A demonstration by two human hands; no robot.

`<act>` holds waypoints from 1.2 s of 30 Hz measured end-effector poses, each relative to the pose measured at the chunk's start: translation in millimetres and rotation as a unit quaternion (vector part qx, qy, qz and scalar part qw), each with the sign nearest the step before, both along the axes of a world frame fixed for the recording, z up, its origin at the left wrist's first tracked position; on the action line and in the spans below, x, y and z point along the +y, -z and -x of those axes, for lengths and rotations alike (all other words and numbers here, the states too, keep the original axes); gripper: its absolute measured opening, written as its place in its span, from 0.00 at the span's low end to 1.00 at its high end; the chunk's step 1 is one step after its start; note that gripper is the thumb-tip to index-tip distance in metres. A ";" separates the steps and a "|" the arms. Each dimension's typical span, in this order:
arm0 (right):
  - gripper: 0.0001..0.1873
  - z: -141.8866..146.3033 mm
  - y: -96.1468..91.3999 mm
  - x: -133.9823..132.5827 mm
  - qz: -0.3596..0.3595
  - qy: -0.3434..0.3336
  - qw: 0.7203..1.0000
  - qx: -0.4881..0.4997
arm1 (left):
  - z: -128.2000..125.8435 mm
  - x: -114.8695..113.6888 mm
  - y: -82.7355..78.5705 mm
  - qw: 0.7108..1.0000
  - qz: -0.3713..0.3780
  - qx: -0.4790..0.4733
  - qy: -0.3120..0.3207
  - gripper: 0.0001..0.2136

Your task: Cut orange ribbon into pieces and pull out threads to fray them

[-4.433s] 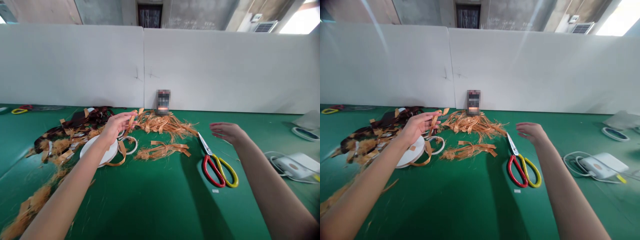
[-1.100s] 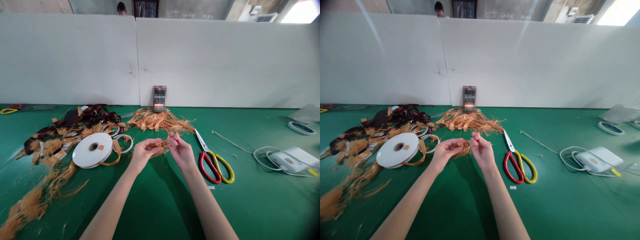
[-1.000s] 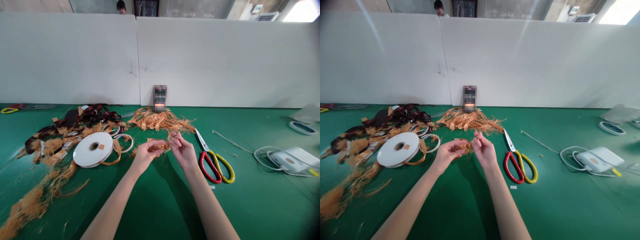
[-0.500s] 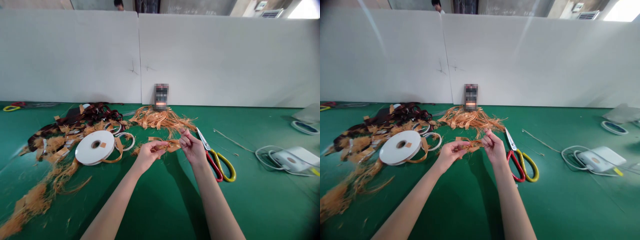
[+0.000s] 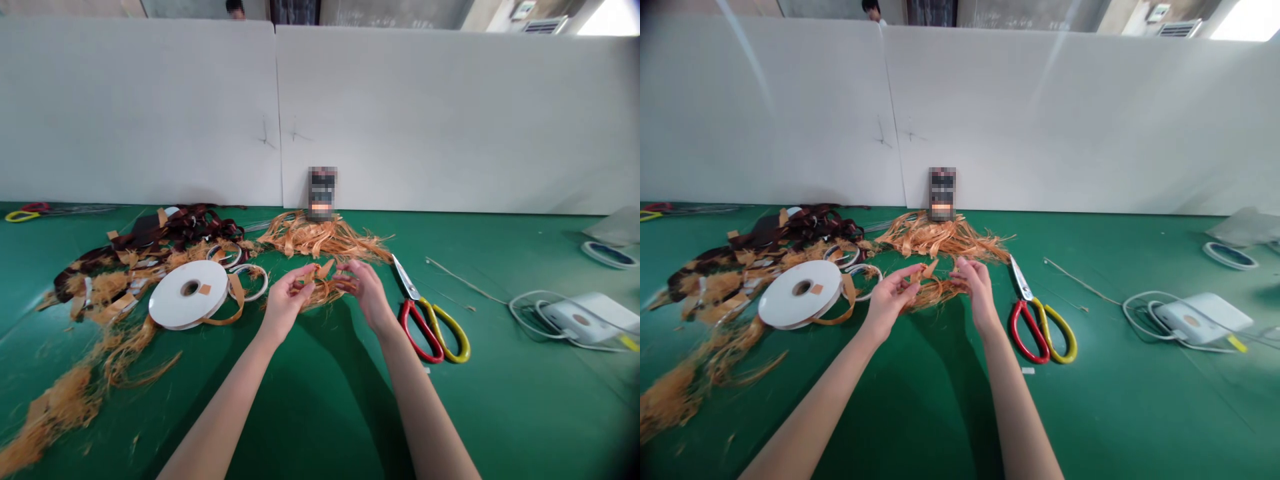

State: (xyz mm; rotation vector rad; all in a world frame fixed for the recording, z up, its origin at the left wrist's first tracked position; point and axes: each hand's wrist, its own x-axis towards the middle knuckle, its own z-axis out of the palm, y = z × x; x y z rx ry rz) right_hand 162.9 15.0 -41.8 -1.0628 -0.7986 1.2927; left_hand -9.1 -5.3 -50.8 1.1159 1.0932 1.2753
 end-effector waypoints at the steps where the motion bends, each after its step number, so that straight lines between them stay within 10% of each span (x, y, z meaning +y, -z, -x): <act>1: 0.18 3.6 0.8 -0.6 0.002 -0.020 1.000 -0.010 | -0.8 -0.7 -0.8 1.000 0.004 0.001 0.002 0.20; 6: 0.25 15.9 -1.7 -5.7 -0.036 -0.055 0.997 -0.043 | -4.9 -4.2 -2.2 0.999 0.019 0.010 0.041 0.19; 20: 0.26 -11.3 1.4 3.1 -0.080 0.127 0.988 0.015 | 6.0 -4.4 -9.5 0.968 0.109 -0.026 0.223 0.17; 29: 0.23 -14.3 -8.6 1.9 0.028 -0.047 0.998 -0.002 | 2.7 -1.4 -12.5 0.979 0.102 -0.124 0.125 0.18; 36: 0.14 0.2 -10.5 -8.4 -0.018 -0.182 0.978 -0.100 | 1.1 -1.9 -11.8 0.985 0.098 -0.086 0.112 0.13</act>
